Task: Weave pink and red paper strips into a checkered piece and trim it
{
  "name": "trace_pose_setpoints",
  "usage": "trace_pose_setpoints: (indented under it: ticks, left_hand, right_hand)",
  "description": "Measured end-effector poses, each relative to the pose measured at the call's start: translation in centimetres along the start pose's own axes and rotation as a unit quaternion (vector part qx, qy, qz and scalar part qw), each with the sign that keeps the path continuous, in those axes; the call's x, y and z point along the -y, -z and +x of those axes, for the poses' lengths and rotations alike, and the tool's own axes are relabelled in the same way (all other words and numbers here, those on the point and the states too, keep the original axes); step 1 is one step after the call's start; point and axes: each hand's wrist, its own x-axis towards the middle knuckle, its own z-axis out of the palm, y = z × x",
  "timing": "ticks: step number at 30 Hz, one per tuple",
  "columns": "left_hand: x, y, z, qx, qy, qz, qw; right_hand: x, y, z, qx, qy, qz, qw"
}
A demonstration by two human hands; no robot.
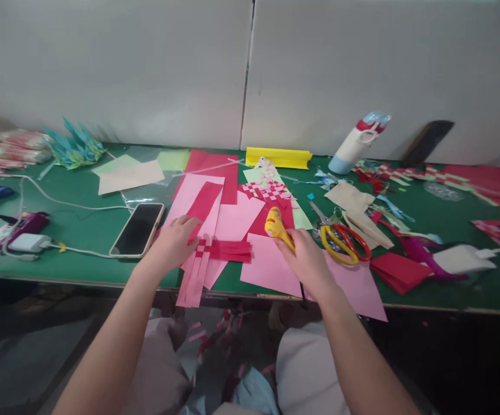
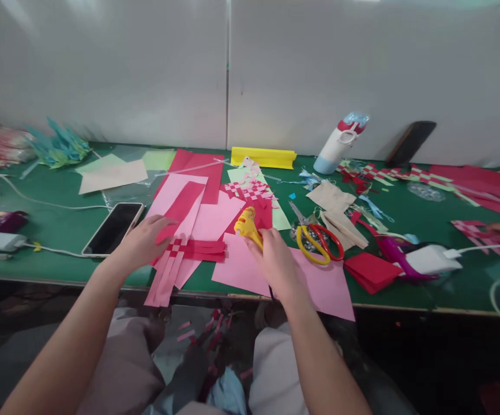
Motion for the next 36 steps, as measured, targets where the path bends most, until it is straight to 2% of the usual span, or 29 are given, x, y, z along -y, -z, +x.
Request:
trace_pose_setpoints:
  ticks: [5,10,14,20,22,24,27,29,31,33,36]
  left_hand:
    - [-4.0,-0.7,-0.7,0.035,-0.047,0.014,0.998]
    - [-7.6,-2.4,0.2,0.053,-0.093,0.067,0.992]
    - [-9.0,-3.5,1.2,0.039,-0.088,0.117,0.988]
    - [-9.9,-3.9,1.5,0.023,-0.092,0.179,0.979]
    - [-9.9,-3.7,1.3,0.017,-0.09,0.187,0.978]
    - [-9.5,-3.1,0.9,0.001,-0.053,0.172,0.984]
    - [-7.8,-1.8,0.3,-0.047,0.081,0.067,0.993]
    - [-6.2,-1.0,-0.1,-0.074,0.166,-0.031,0.983]
    - [-4.5,-0.8,-0.5,-0.1,0.245,-0.139,0.954]
    - [-3.1,-1.2,-0.9,-0.111,0.276,-0.294,0.908]
    - [-1.9,-2.4,-1.2,-0.133,0.309,-0.429,0.838]
  right_hand:
    - [-0.2,0.5,-0.1,-0.001,-0.008,0.125,0.992]
    - [0.0,0.7,-0.3,0.025,-0.021,0.216,0.976]
    - [0.0,1.0,-0.7,0.062,-0.06,0.29,0.953]
    - [-0.3,1.2,-1.0,0.083,-0.092,0.387,0.914]
    - [-0.2,1.4,-1.1,0.096,-0.094,0.413,0.901]
    - [-0.1,1.6,-1.2,0.115,-0.094,0.437,0.887]
    - [0.3,2.1,-1.4,0.148,-0.101,0.464,0.867]
    - [0.8,2.3,-1.6,0.176,-0.105,0.474,0.856]
    - [1.2,2.5,-1.7,0.206,-0.104,0.487,0.842]
    - [1.6,2.5,-1.8,0.238,-0.1,0.498,0.828]
    - [2.2,2.1,-1.9,0.285,-0.104,0.505,0.808]
